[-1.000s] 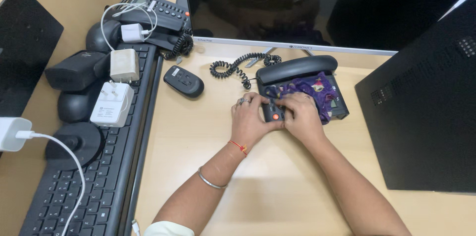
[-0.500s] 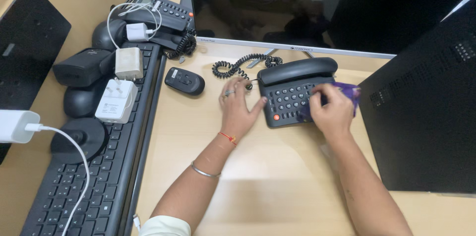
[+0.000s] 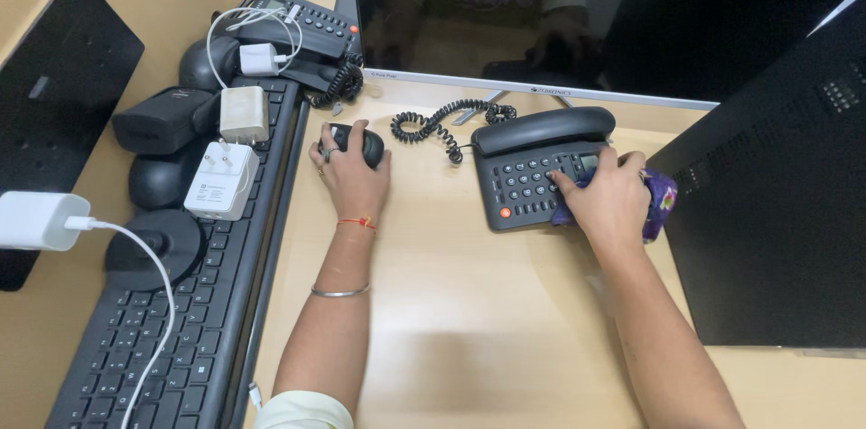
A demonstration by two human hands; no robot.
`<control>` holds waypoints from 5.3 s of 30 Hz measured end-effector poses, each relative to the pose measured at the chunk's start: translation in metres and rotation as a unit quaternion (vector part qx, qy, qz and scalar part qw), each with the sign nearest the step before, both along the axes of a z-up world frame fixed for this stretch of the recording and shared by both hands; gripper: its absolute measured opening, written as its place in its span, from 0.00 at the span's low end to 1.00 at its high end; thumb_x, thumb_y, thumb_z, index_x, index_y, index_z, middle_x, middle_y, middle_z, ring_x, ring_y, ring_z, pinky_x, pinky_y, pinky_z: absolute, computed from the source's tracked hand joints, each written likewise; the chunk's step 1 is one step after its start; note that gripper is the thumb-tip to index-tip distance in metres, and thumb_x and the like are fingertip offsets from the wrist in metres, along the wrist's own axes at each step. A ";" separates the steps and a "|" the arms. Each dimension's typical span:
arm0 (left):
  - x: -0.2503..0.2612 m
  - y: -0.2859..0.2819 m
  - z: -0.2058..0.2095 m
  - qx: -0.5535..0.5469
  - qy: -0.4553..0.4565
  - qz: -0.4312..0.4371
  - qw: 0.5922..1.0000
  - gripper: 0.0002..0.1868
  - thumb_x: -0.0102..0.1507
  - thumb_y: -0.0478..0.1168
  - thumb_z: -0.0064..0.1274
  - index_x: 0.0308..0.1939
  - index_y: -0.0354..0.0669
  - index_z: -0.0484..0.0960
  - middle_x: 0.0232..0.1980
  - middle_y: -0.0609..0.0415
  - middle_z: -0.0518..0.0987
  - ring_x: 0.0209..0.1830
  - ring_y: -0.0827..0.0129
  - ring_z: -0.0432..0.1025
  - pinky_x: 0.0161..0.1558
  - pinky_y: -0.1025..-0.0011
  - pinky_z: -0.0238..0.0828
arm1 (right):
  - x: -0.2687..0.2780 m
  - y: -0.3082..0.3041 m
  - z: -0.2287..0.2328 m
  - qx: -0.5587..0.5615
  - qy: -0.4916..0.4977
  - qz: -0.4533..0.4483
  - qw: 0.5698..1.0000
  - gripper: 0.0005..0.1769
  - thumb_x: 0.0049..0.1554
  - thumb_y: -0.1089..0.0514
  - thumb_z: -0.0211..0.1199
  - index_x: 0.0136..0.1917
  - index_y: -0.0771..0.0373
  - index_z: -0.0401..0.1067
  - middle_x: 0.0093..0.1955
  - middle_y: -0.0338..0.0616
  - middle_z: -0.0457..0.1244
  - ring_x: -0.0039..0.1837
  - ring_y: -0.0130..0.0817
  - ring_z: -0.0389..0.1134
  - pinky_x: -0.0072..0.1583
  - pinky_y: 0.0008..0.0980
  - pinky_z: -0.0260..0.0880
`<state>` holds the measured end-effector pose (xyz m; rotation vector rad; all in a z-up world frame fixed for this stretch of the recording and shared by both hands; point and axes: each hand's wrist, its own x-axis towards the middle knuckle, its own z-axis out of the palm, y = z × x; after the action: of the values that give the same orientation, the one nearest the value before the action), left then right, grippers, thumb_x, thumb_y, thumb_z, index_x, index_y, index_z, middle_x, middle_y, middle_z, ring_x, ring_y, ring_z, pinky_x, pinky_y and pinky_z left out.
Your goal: The person wipes a camera, a power adapter, and a computer monitor with a cloth, then organizes a charging cable by coiling it and placing it on a desk.
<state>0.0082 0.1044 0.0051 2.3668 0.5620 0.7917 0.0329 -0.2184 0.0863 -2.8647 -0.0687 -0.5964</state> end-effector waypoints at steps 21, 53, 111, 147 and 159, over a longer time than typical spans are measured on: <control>0.038 -0.006 -0.069 -0.706 -0.192 -0.256 0.632 0.31 0.73 0.58 0.32 0.75 0.45 0.62 0.72 0.54 0.69 0.71 0.64 0.65 0.71 0.62 0.60 | 0.069 0.233 -0.049 0.362 0.186 0.421 0.811 0.28 0.67 0.44 0.52 0.71 0.65 0.68 0.70 0.54 0.65 0.71 0.43 0.66 0.71 0.35 0.63; 0.026 0.005 -0.012 -0.711 -0.270 -0.344 0.551 0.27 0.70 0.54 0.44 0.70 0.50 0.67 0.57 0.54 0.75 0.56 0.68 0.73 0.60 0.67 0.73 | 0.043 0.200 -0.079 0.221 0.065 0.274 0.934 0.21 0.70 0.50 0.52 0.43 0.67 0.71 0.39 0.62 0.66 0.45 0.64 0.69 0.49 0.55 0.68; 0.169 0.160 0.032 0.289 0.169 0.231 0.914 0.36 0.60 0.38 0.50 0.73 0.62 0.64 0.77 0.49 0.53 0.71 0.33 0.53 0.59 0.31 0.54 | 0.029 0.207 -0.055 0.088 0.174 0.290 0.937 0.15 0.50 0.47 0.67 0.39 0.61 0.76 0.34 0.55 0.68 0.42 0.57 0.71 0.48 0.53 0.70; 0.095 0.133 0.069 -0.386 -0.535 -0.084 0.747 0.18 0.75 0.42 0.35 0.45 0.30 0.76 0.43 0.45 0.79 0.53 0.60 0.81 0.50 0.65 0.77 | 0.028 0.204 -0.062 0.132 0.118 0.312 0.933 0.15 0.50 0.50 0.68 0.44 0.62 0.73 0.44 0.53 0.69 0.49 0.55 0.70 0.51 0.51 0.70; 0.041 0.027 0.023 -0.589 -0.406 -0.240 0.656 0.21 0.77 0.47 0.34 0.55 0.30 0.75 0.52 0.41 0.77 0.58 0.54 0.77 0.63 0.58 0.74 | 0.014 0.194 -0.058 0.224 -0.161 0.455 0.847 0.50 0.46 0.48 0.67 0.77 0.62 0.52 0.73 0.60 0.52 0.75 0.58 0.53 0.74 0.58 0.39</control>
<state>0.0494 0.1318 0.0286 0.7171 -0.0350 0.7557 0.0470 -0.0246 0.0287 -1.9181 -1.1007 -0.7205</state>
